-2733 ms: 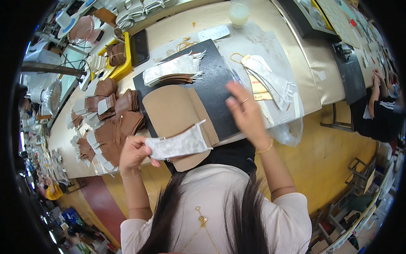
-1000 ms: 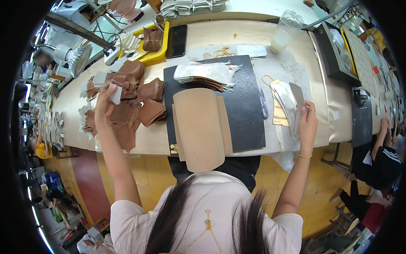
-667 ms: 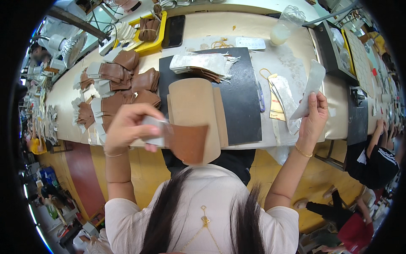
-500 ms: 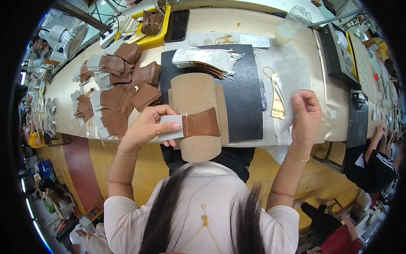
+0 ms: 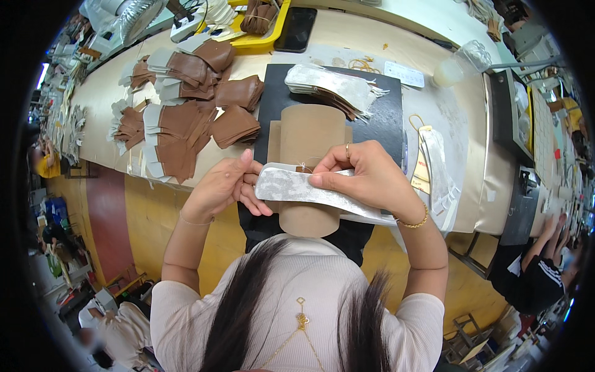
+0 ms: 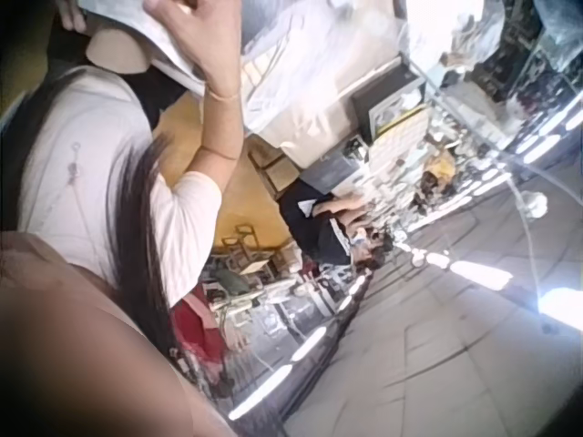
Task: The person marks a small piece of material with a pen, then repeatedly picks up white mask-like pieces and brown fabric pieces, aligns them, and places them on a work surface. The person handles the items one at a time and stacks them on the table.
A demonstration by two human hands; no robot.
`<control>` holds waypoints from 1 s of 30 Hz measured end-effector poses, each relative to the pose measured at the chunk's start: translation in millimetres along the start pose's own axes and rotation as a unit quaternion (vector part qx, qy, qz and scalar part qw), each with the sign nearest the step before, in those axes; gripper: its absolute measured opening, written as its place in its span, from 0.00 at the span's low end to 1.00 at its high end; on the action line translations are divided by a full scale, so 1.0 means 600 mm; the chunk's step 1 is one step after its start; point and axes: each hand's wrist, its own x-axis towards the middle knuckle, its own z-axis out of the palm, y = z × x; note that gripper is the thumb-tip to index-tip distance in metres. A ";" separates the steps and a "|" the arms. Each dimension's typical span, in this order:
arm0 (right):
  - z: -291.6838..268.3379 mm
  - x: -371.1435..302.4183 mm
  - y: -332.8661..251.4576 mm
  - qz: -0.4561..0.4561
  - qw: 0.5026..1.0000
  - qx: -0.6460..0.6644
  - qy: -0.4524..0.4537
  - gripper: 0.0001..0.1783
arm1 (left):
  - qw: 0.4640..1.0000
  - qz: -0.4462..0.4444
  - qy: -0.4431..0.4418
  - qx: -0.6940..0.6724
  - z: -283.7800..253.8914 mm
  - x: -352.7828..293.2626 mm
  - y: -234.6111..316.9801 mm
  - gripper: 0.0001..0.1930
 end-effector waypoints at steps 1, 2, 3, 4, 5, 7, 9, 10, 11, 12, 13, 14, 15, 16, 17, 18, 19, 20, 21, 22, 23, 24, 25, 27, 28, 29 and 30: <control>0.001 0.005 -0.001 0.006 1.000 -0.012 -0.004 0.12 | 1.000 0.001 -0.001 0.000 -0.001 0.000 0.000 0.39; 0.003 0.008 -0.001 0.005 1.000 -0.016 -0.003 0.12 | 1.000 0.001 -0.001 0.003 -0.002 0.000 0.000 0.39; 0.004 0.011 0.000 0.007 1.000 -0.022 -0.003 0.12 | 1.000 0.004 -0.004 -0.002 -0.003 0.000 0.000 0.38; 0.005 0.013 0.000 0.018 0.999 -0.033 0.001 0.12 | 1.000 0.006 -0.008 -0.005 -0.004 0.001 0.000 0.37; 0.005 0.014 0.001 0.009 0.999 -0.031 -0.001 0.12 | 1.000 0.005 -0.009 -0.006 -0.004 0.001 0.000 0.37; 0.005 0.015 0.002 0.014 0.999 -0.043 0.001 0.12 | 1.000 0.009 -0.020 -0.012 -0.005 0.002 0.000 0.34; 0.005 0.015 0.001 0.005 0.999 -0.047 0.001 0.12 | 1.000 0.010 -0.026 -0.015 -0.005 0.002 0.001 0.30; 0.005 0.015 0.001 0.004 0.999 -0.052 0.001 0.11 | 0.999 0.010 -0.027 -0.015 -0.004 0.001 0.001 0.27; 0.005 0.016 0.000 0.004 0.998 -0.057 0.000 0.11 | 0.999 0.008 -0.028 -0.014 -0.004 0.001 0.001 0.25; 0.005 0.017 0.000 0.004 0.998 -0.061 0.000 0.11 | 1.000 0.005 -0.025 -0.007 -0.003 0.001 0.002 0.22; 0.005 0.017 0.000 0.003 0.998 -0.065 -0.001 0.11 | 1.000 0.000 -0.021 0.001 -0.002 0.001 0.002 0.20; 0.005 0.018 0.001 -0.004 0.998 -0.067 0.000 0.11 | 1.000 -0.005 -0.017 0.010 -0.001 0.002 0.002 0.17; 0.005 0.018 0.002 -0.012 0.998 -0.068 0.001 0.12 | 1.000 -0.011 -0.013 0.014 -0.001 0.003 0.002 0.16; 0.004 0.017 0.003 -0.023 0.998 -0.066 0.000 0.12 | 1.000 -0.017 -0.010 0.019 -0.002 0.005 0.002 0.15; 0.001 0.017 0.006 -0.031 0.997 -0.073 -0.004 0.13 | 0.999 -0.023 -0.006 0.025 -0.004 0.007 0.002 0.14; -0.003 0.017 0.009 -0.044 0.996 -0.076 -0.011 0.14 | 0.999 -0.026 -0.002 0.028 -0.005 0.008 0.001 0.13; -0.009 0.017 0.013 -0.069 0.995 -0.074 -0.017 0.15 | 0.999 -0.029 0.002 0.034 -0.007 0.009 -0.001 0.13; -0.015 0.015 0.018 -0.067 0.995 -0.066 -0.013 0.16 | 0.999 -0.031 0.006 0.039 -0.010 0.011 -0.003 0.13; -0.022 0.013 0.023 -0.078 0.996 -0.053 -0.010 0.18 | 0.999 -0.031 0.003 0.037 -0.013 0.013 -0.005 0.12; -0.026 0.011 0.030 -0.074 0.996 -0.041 -0.005 0.20 | 0.999 -0.032 0.000 0.034 -0.016 0.015 -0.007 0.12; -0.028 0.008 0.037 -0.083 0.996 -0.030 -0.003 0.21 | 0.998 -0.040 0.005 0.037 -0.019 0.017 -0.011 0.12; -0.030 0.006 0.045 -0.078 0.997 -0.022 0.002 0.23 | 0.999 -0.033 -0.002 0.031 -0.022 0.019 -0.015 0.12; -0.031 0.004 0.053 -0.074 0.997 -0.013 0.007 0.24 | 0.999 -0.032 -0.001 0.030 -0.025 0.022 -0.019 0.12; -0.030 0.005 0.071 -0.072 0.997 -0.004 0.012 0.26 | 0.999 -0.029 -0.002 0.022 -0.030 0.028 -0.028 0.12; -0.029 0.007 0.080 -0.073 0.997 -0.004 0.016 0.27 | 0.999 -0.028 -0.004 0.015 -0.033 0.031 -0.032 0.12; -0.028 0.009 0.089 -0.066 0.998 0.016 0.016 0.28 | 1.000 -0.026 -0.006 0.008 -0.035 0.035 -0.037 0.12; -0.026 0.011 0.098 -0.059 0.998 0.032 0.016 0.29 | 1.000 -0.025 -0.012 0.000 -0.038 0.040 -0.041 0.11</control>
